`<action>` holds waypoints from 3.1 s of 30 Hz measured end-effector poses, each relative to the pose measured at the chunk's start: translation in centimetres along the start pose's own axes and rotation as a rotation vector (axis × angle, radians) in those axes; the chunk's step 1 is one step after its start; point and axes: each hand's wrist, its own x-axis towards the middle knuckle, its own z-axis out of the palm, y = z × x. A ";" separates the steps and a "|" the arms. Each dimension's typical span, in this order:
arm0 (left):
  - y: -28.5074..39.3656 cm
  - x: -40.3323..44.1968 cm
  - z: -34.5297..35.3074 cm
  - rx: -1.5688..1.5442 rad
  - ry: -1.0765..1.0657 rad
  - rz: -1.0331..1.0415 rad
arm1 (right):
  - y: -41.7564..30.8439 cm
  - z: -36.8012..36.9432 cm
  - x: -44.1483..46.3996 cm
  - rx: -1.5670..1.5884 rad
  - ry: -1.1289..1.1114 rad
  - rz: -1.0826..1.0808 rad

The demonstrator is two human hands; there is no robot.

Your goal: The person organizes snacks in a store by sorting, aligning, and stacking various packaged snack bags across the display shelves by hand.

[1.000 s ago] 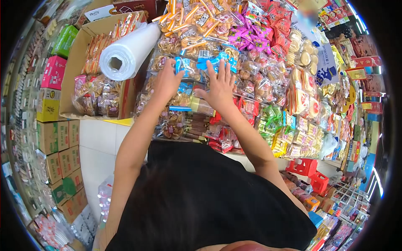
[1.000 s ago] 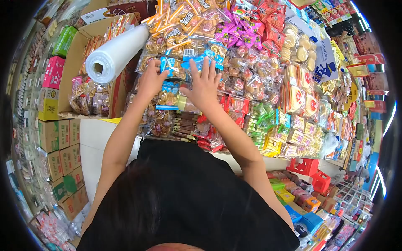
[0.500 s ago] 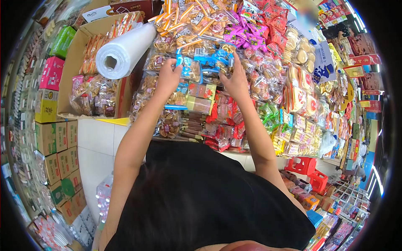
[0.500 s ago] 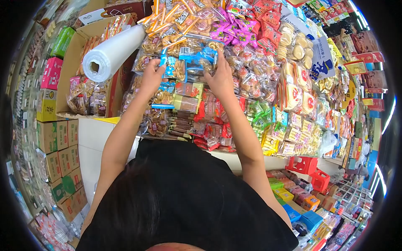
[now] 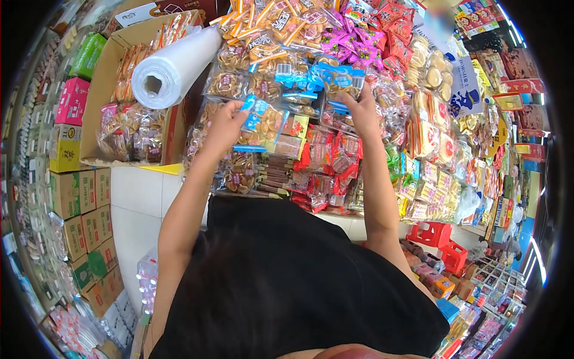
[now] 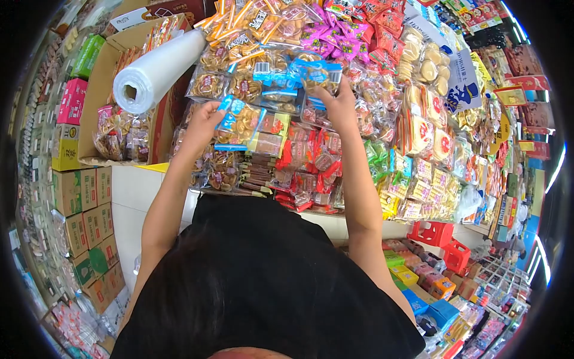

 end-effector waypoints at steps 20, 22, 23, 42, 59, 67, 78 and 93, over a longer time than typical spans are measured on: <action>-4.0 -3.2 4.0 -0.034 -0.159 -0.065 | -1.7 4.5 -3.6 -0.717 -0.241 -0.546; -3.8 -3.7 3.6 -0.081 -0.151 -0.072 | -1.4 4.3 -3.9 -0.702 -0.208 -0.531; -3.6 -3.9 3.4 -0.112 -0.152 -0.084 | -1.1 4.3 -4.0 -0.686 -0.175 -0.520; -4.5 -5.4 4.0 -0.170 -0.124 -0.024 | -3.5 5.2 2.1 -0.676 0.254 -0.845; -3.6 -6.0 3.7 -0.290 -0.124 -0.104 | -3.7 5.2 -1.0 -0.629 -0.211 -0.649; -1.7 -6.0 4.4 -0.412 -0.101 -0.073 | -6.4 5.0 -5.9 -0.131 -0.674 0.034; -2.1 -6.4 3.4 -0.474 -0.064 -0.068 | -5.4 2.0 3.1 -0.218 -0.226 -0.104; -3.5 -6.0 2.5 -0.404 0.014 -0.071 | -4.2 3.8 3.5 -0.739 0.021 -0.667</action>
